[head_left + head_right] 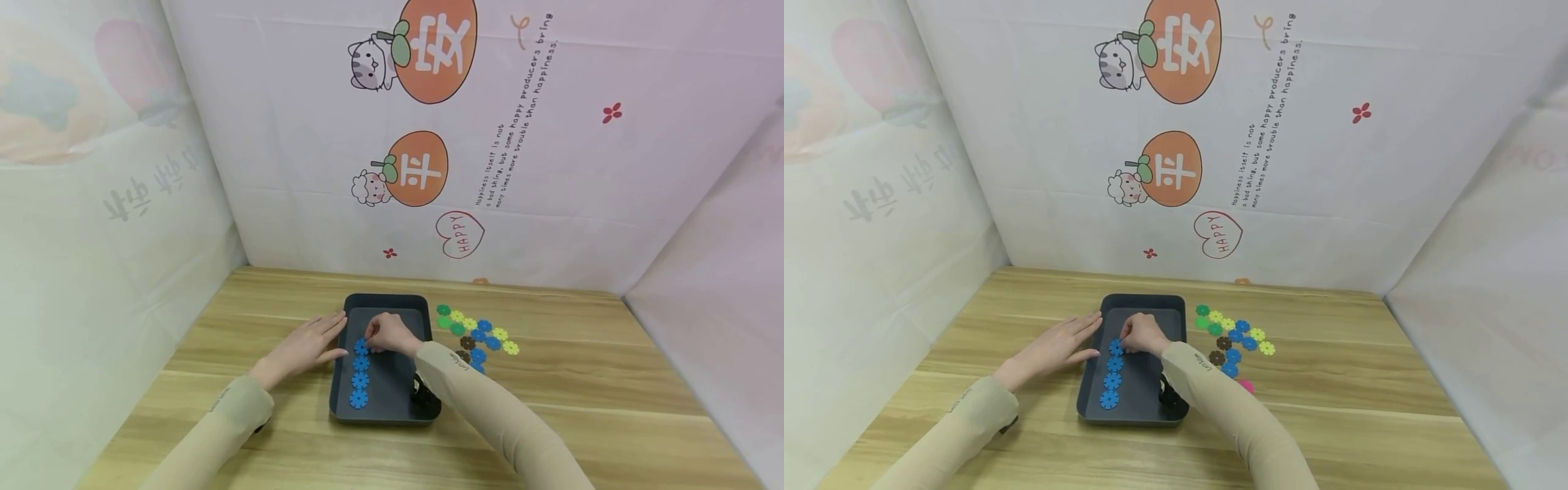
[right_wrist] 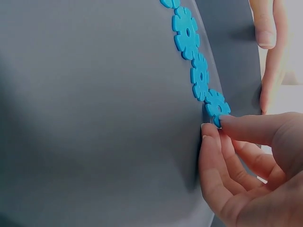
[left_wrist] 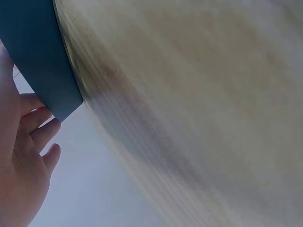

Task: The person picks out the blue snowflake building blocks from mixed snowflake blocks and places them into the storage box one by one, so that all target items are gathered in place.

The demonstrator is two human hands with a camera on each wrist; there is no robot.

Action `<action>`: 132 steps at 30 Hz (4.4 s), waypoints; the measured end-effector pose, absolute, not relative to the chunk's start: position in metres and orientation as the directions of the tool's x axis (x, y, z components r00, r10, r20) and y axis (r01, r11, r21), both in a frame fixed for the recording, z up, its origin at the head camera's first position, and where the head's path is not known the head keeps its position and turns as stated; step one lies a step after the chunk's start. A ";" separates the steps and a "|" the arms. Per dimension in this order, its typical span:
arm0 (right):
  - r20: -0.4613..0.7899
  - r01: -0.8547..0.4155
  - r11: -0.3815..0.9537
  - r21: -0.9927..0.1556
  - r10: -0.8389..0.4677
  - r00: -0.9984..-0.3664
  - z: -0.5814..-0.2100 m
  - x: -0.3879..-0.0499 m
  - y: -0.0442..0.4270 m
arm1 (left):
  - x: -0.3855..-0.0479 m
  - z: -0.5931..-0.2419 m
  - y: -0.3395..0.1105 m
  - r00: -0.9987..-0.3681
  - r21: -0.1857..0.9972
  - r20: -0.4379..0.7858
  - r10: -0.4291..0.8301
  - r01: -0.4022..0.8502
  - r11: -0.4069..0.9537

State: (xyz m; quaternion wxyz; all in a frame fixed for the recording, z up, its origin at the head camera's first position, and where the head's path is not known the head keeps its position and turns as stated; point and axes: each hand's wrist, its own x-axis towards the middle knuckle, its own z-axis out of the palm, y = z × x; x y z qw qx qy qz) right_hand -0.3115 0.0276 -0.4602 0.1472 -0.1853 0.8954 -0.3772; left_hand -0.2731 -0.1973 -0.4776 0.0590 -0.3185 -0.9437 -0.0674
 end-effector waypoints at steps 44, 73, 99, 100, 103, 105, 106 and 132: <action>-0.017 -0.192 0.715 -0.672 -0.274 -0.962 -0.435 -0.295 0.231 | -0.270 -0.479 -0.196 -0.794 0.099 0.163 0.586 0.604 0.791; -0.076 -0.135 0.862 -0.488 -0.197 -0.977 -0.456 -0.309 0.258 | -0.270 -0.479 -0.196 -0.798 0.107 0.159 0.581 0.599 0.794; -0.140 -0.123 0.873 -0.473 -0.212 -0.967 -0.453 -0.314 0.256 | -0.269 -0.476 -0.195 -0.803 0.110 0.147 0.578 0.594 0.797; -0.140 -0.121 0.872 -0.475 -0.210 -0.968 -0.453 -0.314 0.256 | -0.269 -0.476 -0.195 -0.802 0.112 0.150 0.579 0.595 0.796; -0.139 -0.117 0.867 -0.485 -0.209 -0.968 -0.454 -0.315 0.256 | -0.269 -0.476 -0.195 -0.801 0.112 0.152 0.579 0.596 0.795; -0.135 -0.118 0.860 -0.496 -0.210 -0.968 -0.454 -0.315 0.256 | -0.269 -0.476 -0.195 -0.799 0.112 0.156 0.581 0.599 0.793; -0.133 -0.120 0.856 -0.502 -0.214 -0.968 -0.454 -0.315 0.257 | -0.269 -0.476 -0.195 -0.798 0.110 0.157 0.581 0.599 0.793; -0.091 -0.170 0.713 -0.681 -0.313 -0.945 -0.414 -0.323 0.216 | -0.272 -0.477 -0.195 -0.798 0.088 0.143 0.585 0.599 0.796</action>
